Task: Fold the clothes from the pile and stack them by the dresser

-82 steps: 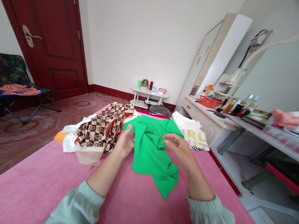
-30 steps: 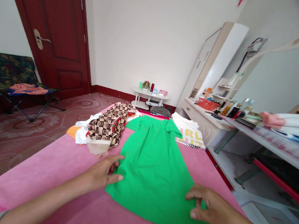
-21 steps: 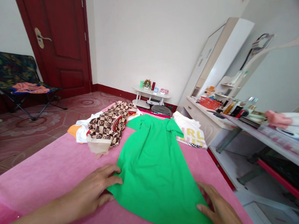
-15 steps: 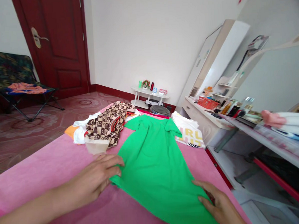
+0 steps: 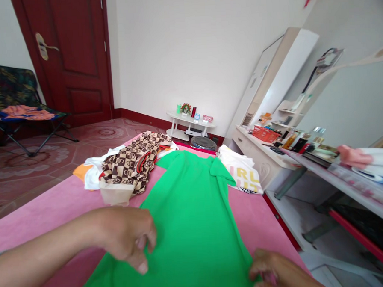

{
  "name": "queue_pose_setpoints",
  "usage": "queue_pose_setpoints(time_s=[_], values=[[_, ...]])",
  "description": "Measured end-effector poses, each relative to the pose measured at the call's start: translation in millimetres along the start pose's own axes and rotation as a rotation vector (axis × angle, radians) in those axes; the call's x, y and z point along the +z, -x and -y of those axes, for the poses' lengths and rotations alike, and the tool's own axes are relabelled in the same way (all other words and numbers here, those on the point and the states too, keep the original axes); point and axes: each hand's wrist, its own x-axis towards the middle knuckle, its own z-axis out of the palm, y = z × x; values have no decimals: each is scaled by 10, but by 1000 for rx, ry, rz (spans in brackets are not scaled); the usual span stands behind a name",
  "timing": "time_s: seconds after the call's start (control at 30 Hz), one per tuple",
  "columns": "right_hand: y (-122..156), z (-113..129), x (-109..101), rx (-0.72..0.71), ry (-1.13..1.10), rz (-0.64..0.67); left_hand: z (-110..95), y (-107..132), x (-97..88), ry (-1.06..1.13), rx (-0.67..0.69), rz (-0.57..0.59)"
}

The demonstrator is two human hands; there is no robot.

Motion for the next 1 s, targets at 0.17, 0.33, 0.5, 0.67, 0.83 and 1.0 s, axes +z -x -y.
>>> queue_pose_setpoints(time_s=[0.17,0.33,0.5,0.67,0.83,1.0], values=[[-912,-17,-320,-33,12,-251,230,-992,70,-48,124,-438],[-1762,-261,-457,-138,217,-496,641,-1622,336,-188,50,-608],[-2204,-349,-407,-63,572,-461,778,-1675,404,-430,-28,-529],[-2446,-351,-551,-61,635,-434,740,-1662,371,-502,-65,-508],[-2514,-752,-1121,229,401,-731,702,-1671,374,-518,-80,-505],[-2490,-970,-1178,483,367,-822,685,-1664,375,-509,-80,-510]])
